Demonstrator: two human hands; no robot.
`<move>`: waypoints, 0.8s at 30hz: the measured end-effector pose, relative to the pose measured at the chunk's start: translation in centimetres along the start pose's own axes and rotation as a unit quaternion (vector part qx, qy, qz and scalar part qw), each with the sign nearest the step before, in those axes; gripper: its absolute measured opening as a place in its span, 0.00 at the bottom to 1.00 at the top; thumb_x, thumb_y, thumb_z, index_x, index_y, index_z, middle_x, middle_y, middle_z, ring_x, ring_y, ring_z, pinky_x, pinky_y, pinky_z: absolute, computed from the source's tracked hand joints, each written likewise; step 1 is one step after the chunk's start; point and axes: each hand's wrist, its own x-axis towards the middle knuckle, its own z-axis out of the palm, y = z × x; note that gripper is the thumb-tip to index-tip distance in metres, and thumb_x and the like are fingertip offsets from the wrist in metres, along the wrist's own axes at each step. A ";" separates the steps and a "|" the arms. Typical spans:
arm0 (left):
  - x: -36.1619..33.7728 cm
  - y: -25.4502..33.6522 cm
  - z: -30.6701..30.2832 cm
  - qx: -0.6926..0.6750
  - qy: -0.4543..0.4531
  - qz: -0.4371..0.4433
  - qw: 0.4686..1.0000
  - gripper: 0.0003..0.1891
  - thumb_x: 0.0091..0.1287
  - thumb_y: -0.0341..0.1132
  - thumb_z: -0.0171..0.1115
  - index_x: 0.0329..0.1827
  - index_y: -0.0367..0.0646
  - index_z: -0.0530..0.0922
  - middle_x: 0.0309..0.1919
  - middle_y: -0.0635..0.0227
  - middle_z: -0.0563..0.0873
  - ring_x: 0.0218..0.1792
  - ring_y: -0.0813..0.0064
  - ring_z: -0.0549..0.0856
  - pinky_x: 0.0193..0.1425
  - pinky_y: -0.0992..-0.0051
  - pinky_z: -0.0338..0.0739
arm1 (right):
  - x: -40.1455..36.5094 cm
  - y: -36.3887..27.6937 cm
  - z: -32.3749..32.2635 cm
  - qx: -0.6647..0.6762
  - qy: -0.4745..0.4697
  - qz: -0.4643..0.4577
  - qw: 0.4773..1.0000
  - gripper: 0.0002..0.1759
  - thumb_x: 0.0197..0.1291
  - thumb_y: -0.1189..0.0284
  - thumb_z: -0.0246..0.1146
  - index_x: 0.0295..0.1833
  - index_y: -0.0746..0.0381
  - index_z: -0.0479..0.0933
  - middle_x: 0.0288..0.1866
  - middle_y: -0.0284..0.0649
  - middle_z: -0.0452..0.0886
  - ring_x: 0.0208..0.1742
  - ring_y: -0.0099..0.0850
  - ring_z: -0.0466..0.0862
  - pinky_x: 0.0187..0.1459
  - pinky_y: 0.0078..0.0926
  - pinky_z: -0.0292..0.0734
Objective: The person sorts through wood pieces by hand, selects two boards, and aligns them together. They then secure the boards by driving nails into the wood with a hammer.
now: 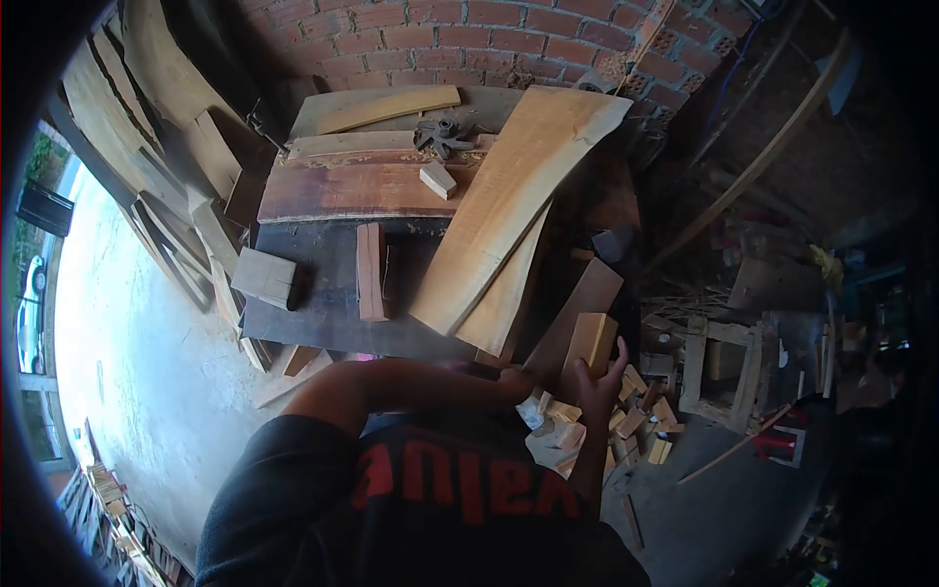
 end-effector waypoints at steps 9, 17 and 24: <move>3.6 -3.2 -0.4 0.053 -0.093 0.208 0.972 0.21 0.63 0.44 0.67 0.51 0.36 0.77 0.36 0.61 0.83 0.33 0.67 0.84 0.38 0.69 0.80 | -3.8 4.0 -2.3 -0.056 0.047 -0.085 0.994 0.46 0.53 0.74 0.69 0.74 0.58 0.50 0.49 0.51 0.80 0.52 0.37 0.82 0.54 0.34 0.75; -3.9 4.1 -1.0 -0.300 -0.032 0.026 0.953 0.17 0.69 0.38 0.61 0.50 0.30 0.73 0.38 0.62 0.81 0.35 0.73 0.82 0.40 0.75 0.79 | -4.7 4.2 -2.6 0.097 0.048 -0.051 0.993 0.43 0.54 0.74 0.68 0.72 0.61 0.52 0.55 0.49 0.76 0.57 0.37 0.77 0.59 0.34 0.70; -8.0 5.5 -3.0 -0.312 -0.114 0.115 0.936 0.21 0.68 0.38 0.62 0.58 0.38 0.70 0.47 0.62 0.80 0.46 0.71 0.80 0.51 0.70 0.76 | -4.5 4.4 -1.1 0.275 0.077 -0.006 0.958 0.39 0.56 0.70 0.65 0.71 0.63 0.55 0.64 0.49 0.66 0.65 0.38 0.69 0.63 0.34 0.66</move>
